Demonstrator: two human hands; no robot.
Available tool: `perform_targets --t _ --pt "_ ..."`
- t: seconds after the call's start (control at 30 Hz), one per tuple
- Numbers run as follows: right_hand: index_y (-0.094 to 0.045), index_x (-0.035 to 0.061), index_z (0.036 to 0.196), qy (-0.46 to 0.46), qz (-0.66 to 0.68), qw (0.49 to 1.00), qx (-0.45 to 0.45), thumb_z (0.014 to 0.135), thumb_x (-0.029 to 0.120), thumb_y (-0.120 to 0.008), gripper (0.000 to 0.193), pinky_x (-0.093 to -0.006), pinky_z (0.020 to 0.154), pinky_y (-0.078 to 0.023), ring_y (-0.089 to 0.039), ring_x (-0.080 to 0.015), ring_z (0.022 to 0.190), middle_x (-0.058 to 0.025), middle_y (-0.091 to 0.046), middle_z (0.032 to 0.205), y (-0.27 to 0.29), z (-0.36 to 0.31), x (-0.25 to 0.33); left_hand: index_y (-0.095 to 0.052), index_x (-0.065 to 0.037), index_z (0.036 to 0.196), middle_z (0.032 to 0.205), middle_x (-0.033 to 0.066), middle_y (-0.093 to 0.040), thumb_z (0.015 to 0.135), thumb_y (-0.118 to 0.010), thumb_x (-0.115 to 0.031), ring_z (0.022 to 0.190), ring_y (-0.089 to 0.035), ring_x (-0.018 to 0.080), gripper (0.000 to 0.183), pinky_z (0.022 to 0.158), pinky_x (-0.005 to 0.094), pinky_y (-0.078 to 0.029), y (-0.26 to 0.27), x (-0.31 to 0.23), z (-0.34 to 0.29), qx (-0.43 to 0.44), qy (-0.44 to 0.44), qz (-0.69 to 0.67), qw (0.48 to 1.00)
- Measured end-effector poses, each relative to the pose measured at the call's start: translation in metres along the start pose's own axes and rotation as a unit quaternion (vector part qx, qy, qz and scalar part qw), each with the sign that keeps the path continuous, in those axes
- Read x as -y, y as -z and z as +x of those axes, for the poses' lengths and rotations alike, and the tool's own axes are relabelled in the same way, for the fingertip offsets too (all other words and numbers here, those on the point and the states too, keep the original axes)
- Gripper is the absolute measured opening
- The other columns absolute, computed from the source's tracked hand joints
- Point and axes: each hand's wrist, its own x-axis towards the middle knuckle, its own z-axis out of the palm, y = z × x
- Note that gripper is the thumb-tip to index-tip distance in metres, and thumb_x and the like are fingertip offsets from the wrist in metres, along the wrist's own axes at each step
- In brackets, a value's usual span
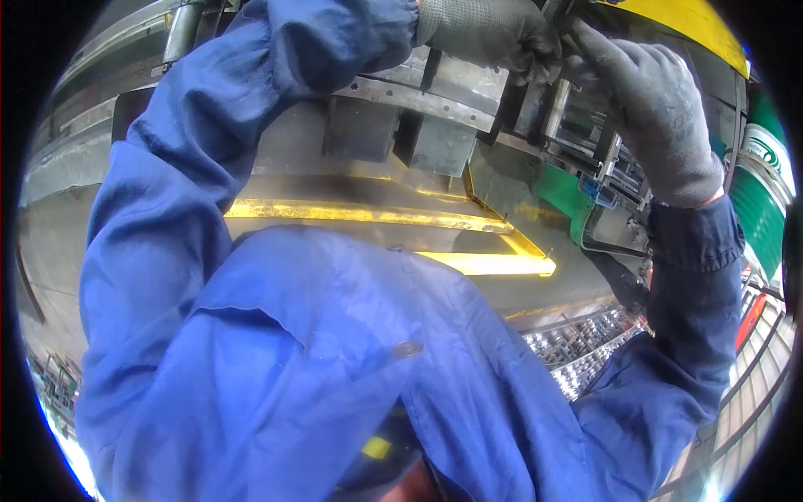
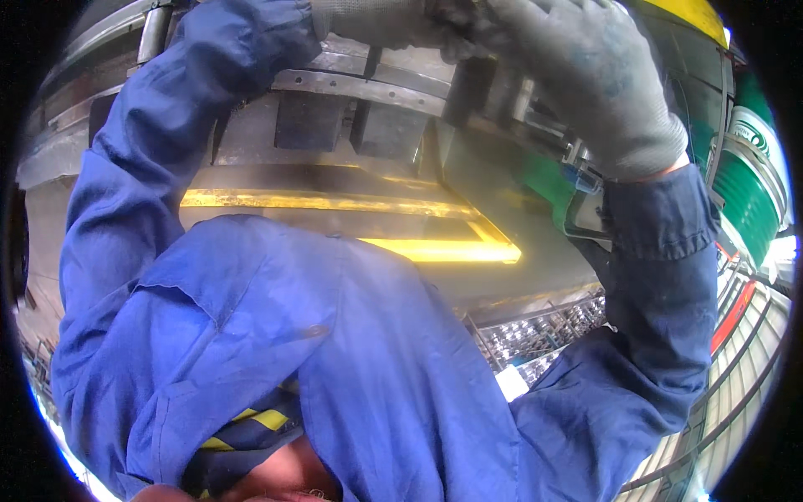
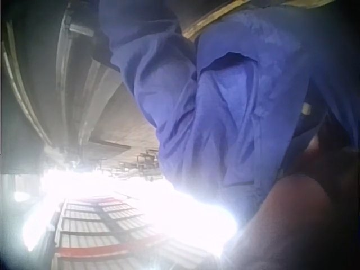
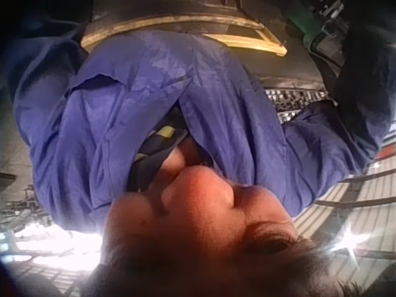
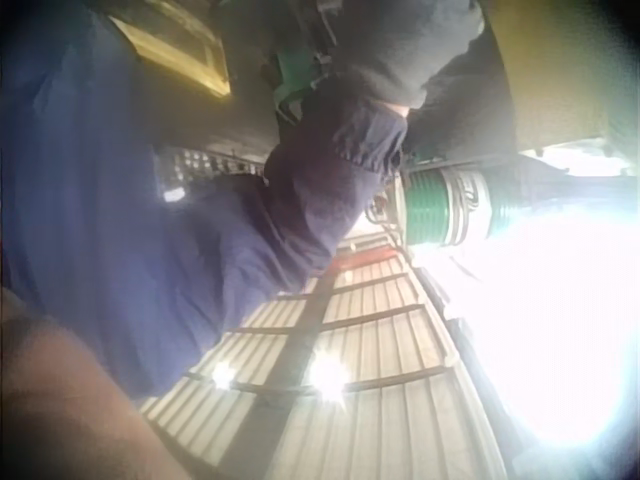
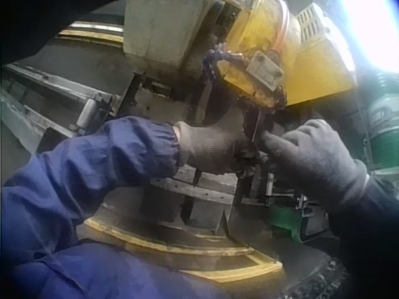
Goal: Adjusting and operating a large industrial metal fabrication machine.
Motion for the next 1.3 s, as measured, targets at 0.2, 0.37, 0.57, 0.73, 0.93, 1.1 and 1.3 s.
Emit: perform_targets --t 0.2,0.37,0.57,0.73,0.93,1.1,1.3 --pt "-0.060 0.0085 0.116 -0.159 0.072 0.985 0.009 0.089 0.021 -0.064 0.030 -0.0273 0.059 -0.047 -0.059 -0.0155 0.066 -0.0017 -0.062 0.081 -0.009 -0.006 0.018 -0.065 -0.006 0.099 0.087 0.0095 -0.066 0.085 -0.059 0.000 0.070 -0.051 0.0257 0.016 0.069 0.0354 -0.045 0.000 -0.014 -0.010 0.000 0.012 -0.011 1.000" --pt "-0.060 0.0073 0.106 -0.336 0.229 0.913 -0.040 0.094 0.024 -0.060 0.021 -0.0249 0.054 -0.044 -0.056 -0.0119 0.062 -0.0017 -0.059 0.075 -0.014 -0.003 0.035 -0.066 -0.006 0.100 0.089 0.0098 -0.067 0.086 -0.059 -0.001 0.071 -0.053 0.0256 0.017 0.071 0.0359 -0.046 0.000 0.016 0.014 -0.024 -0.034 -0.061 0.997" --pt "-0.060 0.0008 0.104 -0.644 0.439 0.622 0.072 0.101 0.036 -0.051 0.037 -0.0228 0.065 -0.049 -0.061 -0.0129 0.074 -0.0078 -0.064 0.086 0.006 0.013 0.059 -0.068 -0.006 0.101 0.091 0.0095 -0.069 0.086 -0.058 -0.002 0.073 -0.054 0.0261 0.018 0.072 0.0363 -0.047 -0.002 -0.014 0.005 -0.003 0.028 0.117 0.993" --pt "-0.060 0.0029 0.100 -0.499 0.646 0.577 -0.016 0.099 0.034 -0.054 0.032 -0.0263 0.069 -0.051 -0.064 -0.0159 0.082 -0.0089 -0.065 0.090 0.030 0.013 0.064 -0.069 -0.005 0.101 0.088 0.0084 -0.069 0.086 -0.057 -0.001 0.073 -0.055 0.0242 0.019 0.072 0.0344 -0.047 0.002 0.010 0.004 -0.012 -0.096 0.037 0.995" --pt "-0.060 0.0040 0.104 -0.440 0.533 0.723 0.003 0.099 0.031 -0.056 0.028 -0.0250 0.064 -0.050 -0.063 -0.0146 0.076 -0.0082 -0.065 0.089 0.021 0.008 0.052 -0.068 -0.005 0.103 0.089 0.0082 -0.068 0.086 -0.056 0.000 0.073 -0.054 0.0212 0.021 0.070 0.0325 -0.046 0.001 -0.013 0.005 0.005 0.009 0.058 0.998" --pt "-0.060 0.0051 0.108 -0.359 0.399 0.843 0.028 0.098 0.028 -0.057 0.025 -0.0237 0.059 -0.049 -0.063 -0.0133 0.070 -0.0075 -0.065 0.088 0.010 0.006 0.036 -0.066 -0.004 0.105 0.093 0.0097 -0.067 0.087 -0.056 -0.002 0.071 -0.052 0.0208 0.021 0.068 0.0328 -0.046 0.005 -0.029 -0.011 0.016 0.114 -0.027 0.993" --pt "-0.060 0.0051 0.107 -0.302 0.305 0.903 0.017 0.097 0.021 -0.057 0.019 -0.0245 0.058 -0.049 -0.062 -0.0139 0.068 -0.0073 -0.064 0.086 -0.010 0.019 0.027 -0.065 -0.004 0.103 0.092 0.0099 -0.066 0.087 -0.057 -0.003 0.071 -0.051 0.0219 0.018 0.067 0.0334 -0.044 -0.008 0.029 0.015 0.035 -0.060 -0.046 0.997"
